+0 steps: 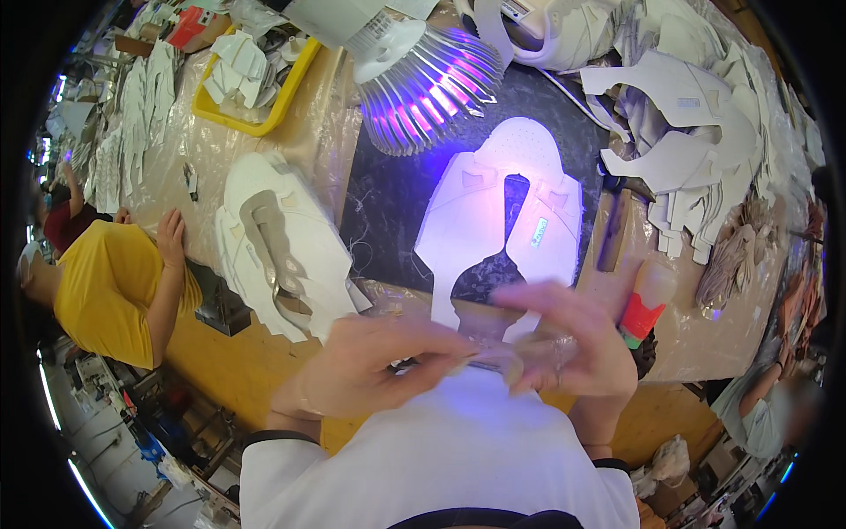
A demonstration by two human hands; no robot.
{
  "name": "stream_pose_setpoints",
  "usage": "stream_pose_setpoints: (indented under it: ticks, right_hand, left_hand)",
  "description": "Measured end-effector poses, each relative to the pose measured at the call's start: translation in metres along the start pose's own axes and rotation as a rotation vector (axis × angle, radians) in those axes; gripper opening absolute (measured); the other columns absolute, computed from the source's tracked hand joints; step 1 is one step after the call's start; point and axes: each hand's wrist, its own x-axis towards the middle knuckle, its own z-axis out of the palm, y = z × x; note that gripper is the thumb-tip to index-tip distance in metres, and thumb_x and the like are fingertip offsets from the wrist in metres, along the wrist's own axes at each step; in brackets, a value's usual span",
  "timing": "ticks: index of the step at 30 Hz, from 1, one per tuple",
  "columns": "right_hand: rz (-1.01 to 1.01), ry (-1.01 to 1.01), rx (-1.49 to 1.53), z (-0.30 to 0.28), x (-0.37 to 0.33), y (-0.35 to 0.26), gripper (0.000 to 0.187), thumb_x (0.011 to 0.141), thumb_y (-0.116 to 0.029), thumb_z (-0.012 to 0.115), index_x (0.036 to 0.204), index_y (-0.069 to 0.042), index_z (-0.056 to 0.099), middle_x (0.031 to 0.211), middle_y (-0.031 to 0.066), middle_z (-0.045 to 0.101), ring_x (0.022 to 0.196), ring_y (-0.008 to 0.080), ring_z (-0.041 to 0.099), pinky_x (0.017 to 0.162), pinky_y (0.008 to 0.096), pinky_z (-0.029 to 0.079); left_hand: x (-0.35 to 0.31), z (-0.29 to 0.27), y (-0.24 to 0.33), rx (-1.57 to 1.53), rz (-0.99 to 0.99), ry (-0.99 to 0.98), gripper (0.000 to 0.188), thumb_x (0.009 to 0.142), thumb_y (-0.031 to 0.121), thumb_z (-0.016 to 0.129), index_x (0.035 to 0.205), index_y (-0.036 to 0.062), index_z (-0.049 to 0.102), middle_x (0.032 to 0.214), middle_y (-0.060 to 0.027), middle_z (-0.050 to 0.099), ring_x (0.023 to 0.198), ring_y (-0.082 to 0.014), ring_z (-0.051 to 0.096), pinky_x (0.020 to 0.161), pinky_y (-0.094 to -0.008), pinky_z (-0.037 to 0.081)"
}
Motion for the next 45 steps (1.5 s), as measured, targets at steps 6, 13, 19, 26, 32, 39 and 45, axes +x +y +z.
stream_pose_setpoints:
  ticks: [6, 13, 19, 26, 32, 39, 45]
  right_hand:
    - [0.227, 0.12, 0.397, 0.006, -0.023, -0.007, 0.062, 0.076, -0.028, 0.085, 0.125, 0.001, 0.061, 0.11, 0.013, 0.066, 0.101, 0.0231, 0.066, 0.084, 0.0363, 0.055]
    - [0.6, 0.168, 0.518, 0.04, -0.031, 0.011, 0.029, 0.087, -0.016, 0.074, 0.107, 0.003, 0.067, 0.101, 0.0135, 0.069, 0.086, 0.0206, 0.07, 0.08, 0.0334, 0.056]
    - [0.381, 0.168, -0.088, 0.035, -0.01, 0.025, 0.017, 0.092, -0.008, 0.062, 0.105, 0.002, 0.068, 0.089, 0.0112, 0.068, 0.077, 0.0184, 0.065, 0.068, 0.0287, 0.049]
    - [0.5, 0.328, -0.115, 0.03, 0.009, 0.023, 0.016, 0.089, -0.006, 0.065, 0.104, 0.001, 0.069, 0.081, 0.0095, 0.067, 0.07, 0.0183, 0.063, 0.064, 0.0275, 0.047]
    - [0.556, 0.483, -0.077, 0.031, 0.018, 0.034, 0.017, 0.089, -0.01, 0.07, 0.103, 0.0, 0.069, 0.08, 0.0038, 0.069, 0.072, 0.0089, 0.061, 0.065, 0.0248, 0.045]
    - [0.414, 0.569, -0.145, 0.005, 0.051, 0.071, 0.019, 0.085, -0.011, 0.076, 0.1, -0.002, 0.07, 0.083, 0.0011, 0.07, 0.075, 0.005, 0.061, 0.064, 0.0209, 0.04]
    - [0.274, 0.574, -0.23, -0.007, 0.07, 0.083, 0.014, 0.084, -0.006, 0.075, 0.095, -0.002, 0.067, 0.081, 0.0069, 0.071, 0.072, 0.0119, 0.068, 0.06, 0.0236, 0.047]
  left_hand:
    - [0.017, 0.042, -0.028, -0.521, -0.266, 0.035, 0.015, 0.091, -0.004, 0.063, 0.106, -0.0044, 0.063, 0.095, -0.0075, 0.069, 0.081, -0.0101, 0.069, 0.065, -0.0226, 0.056]
    - [0.017, 0.041, -0.048, -0.64, -0.538, -0.099, 0.012, 0.093, 0.001, 0.063, 0.103, -0.0043, 0.062, 0.089, -0.0041, 0.068, 0.078, -0.0065, 0.066, 0.065, -0.0223, 0.055]
    - [0.03, 0.047, -0.066, -0.34, -0.318, -0.015, 0.012, 0.09, 0.002, 0.065, 0.102, -0.0025, 0.063, 0.087, -0.0074, 0.069, 0.074, -0.0114, 0.068, 0.064, -0.0269, 0.056]
    - [0.048, 0.054, -0.07, -0.039, -0.152, 0.128, 0.014, 0.085, -0.004, 0.067, 0.098, 0.0007, 0.069, 0.084, -0.0066, 0.067, 0.075, -0.0141, 0.068, 0.069, -0.0267, 0.057]
    - [0.054, 0.056, -0.074, -0.134, -0.203, 0.188, 0.011, 0.085, -0.001, 0.069, 0.097, -0.0005, 0.068, 0.087, -0.0073, 0.07, 0.076, -0.0127, 0.068, 0.068, -0.0262, 0.056]
    - [0.101, 0.054, -0.095, -0.048, -0.073, 0.407, 0.018, 0.089, 0.004, 0.069, 0.106, 0.0021, 0.066, 0.088, -0.0084, 0.07, 0.077, -0.0147, 0.07, 0.065, -0.0248, 0.055]
    - [0.122, 0.052, -0.1, 0.073, -0.005, 0.401, 0.016, 0.089, 0.0, 0.067, 0.105, 0.0023, 0.069, 0.088, -0.0059, 0.069, 0.074, -0.0112, 0.068, 0.067, -0.0243, 0.055]
